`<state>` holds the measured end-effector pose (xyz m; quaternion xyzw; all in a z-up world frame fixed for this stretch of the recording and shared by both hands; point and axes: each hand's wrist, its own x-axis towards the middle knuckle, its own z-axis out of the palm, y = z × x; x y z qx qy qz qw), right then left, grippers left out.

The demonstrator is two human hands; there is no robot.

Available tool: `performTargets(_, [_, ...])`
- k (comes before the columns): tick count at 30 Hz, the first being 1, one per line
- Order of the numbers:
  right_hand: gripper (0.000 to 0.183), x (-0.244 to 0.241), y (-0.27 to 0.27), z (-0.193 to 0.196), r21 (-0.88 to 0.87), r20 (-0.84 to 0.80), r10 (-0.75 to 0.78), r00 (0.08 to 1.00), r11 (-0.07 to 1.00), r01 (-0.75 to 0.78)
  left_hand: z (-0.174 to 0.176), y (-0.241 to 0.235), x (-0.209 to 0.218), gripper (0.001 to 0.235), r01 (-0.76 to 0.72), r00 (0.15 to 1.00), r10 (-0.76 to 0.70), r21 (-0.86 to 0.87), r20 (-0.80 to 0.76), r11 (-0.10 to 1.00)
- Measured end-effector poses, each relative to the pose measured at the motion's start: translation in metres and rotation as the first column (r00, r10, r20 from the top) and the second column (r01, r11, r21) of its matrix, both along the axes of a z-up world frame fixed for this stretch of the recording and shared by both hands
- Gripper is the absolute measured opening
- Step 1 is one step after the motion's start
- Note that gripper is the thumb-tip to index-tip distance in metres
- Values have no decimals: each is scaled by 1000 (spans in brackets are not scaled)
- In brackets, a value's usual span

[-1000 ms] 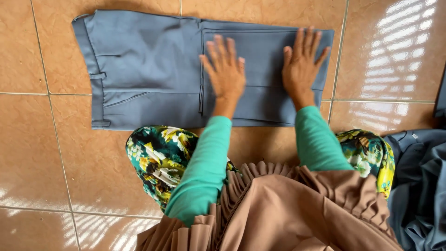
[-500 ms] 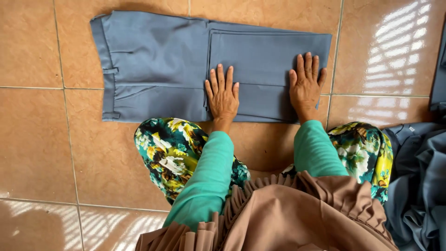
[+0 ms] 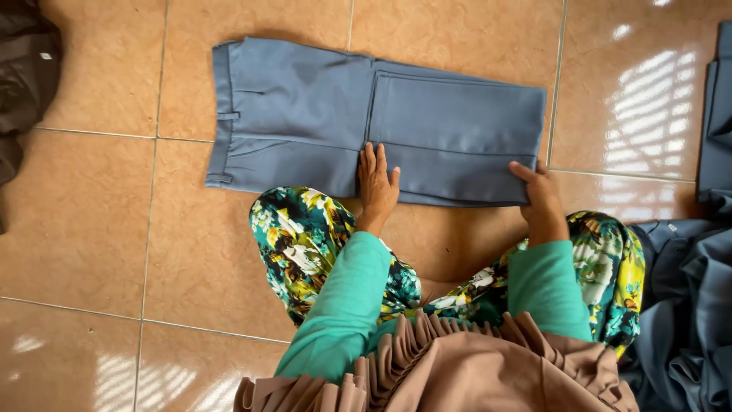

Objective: The person sits on a tiled floor and folds multiple pairs of gray trousers by hand. They lay each pair flat, fold the legs together, and then fold the garment into a compact rectangle, placing the finished items in a neat stack.

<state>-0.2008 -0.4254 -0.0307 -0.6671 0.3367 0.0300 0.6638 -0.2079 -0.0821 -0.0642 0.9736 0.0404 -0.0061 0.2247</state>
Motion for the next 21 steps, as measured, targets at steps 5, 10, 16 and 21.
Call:
performTargets(5, [45, -7, 10, 133, 423, 164, -116, 980, 905, 37, -22, -38, 1, 64, -38, 981, 89, -285, 171, 958])
performTargets(10, [56, -9, 31, 272, 347, 295, -124, 947, 938, 15, -5, -142, 2, 70, 14, 1000, -26, -508, -16, 861])
performTargets(16, [45, 28, 24, 242, 193, 458, -21, 889, 978, -77, 28, -226, 27, 76, -126, 853, -357, -814, -381, 567])
performTargets(21, [67, 33, 114, 226, 25, 501, 267, 823, 946, -322, -9, -140, 55, 52, 519, 806, -272, -407, 525, 752])
